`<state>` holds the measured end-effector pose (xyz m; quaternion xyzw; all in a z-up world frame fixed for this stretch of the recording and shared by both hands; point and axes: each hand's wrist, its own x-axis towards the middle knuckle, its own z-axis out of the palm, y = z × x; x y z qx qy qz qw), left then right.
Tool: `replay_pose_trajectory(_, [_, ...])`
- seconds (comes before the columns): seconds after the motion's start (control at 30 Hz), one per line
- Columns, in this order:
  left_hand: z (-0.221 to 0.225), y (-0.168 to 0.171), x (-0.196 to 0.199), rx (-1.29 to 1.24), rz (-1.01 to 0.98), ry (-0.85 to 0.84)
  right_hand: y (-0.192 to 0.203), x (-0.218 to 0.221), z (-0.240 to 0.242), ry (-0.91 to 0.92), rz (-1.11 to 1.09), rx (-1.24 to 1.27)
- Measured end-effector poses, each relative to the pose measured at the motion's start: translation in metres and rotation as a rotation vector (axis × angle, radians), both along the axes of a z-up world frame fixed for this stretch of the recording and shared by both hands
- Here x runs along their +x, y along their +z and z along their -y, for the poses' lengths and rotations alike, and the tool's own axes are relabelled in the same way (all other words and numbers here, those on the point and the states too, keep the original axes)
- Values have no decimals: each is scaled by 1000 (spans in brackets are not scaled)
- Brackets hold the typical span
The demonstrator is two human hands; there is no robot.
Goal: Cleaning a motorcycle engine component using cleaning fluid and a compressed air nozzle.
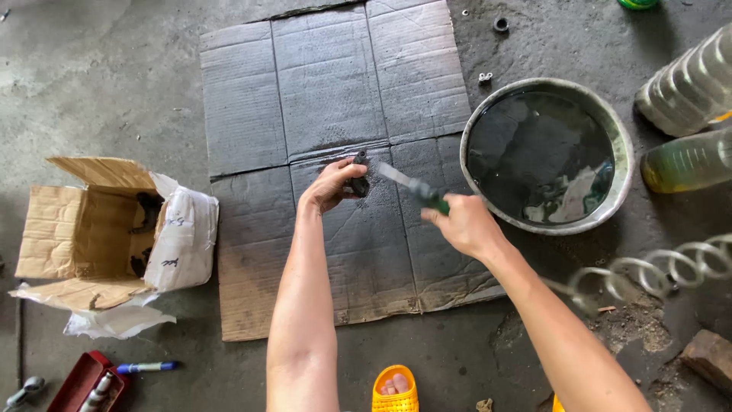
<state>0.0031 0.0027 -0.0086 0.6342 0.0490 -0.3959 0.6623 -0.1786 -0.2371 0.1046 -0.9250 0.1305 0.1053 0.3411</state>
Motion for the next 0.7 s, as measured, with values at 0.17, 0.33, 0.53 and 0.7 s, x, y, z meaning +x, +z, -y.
replay_pose_trajectory(0.17, [-2,-16,4,-57,-35,0,-13,7,4,-42,-78,67])
replay_pose_trajectory(0.33, [-3,-23,3,-97,-36,13,-15,16,2,48,-145,53])
replay_pose_trajectory(0.53, [5,-34,5,-263,-107,133,-23,9,8,-4,-224,75])
replay_pose_trajectory(0.7, [8,-56,10,-403,-162,312,18,-6,-8,-181,-135,438])
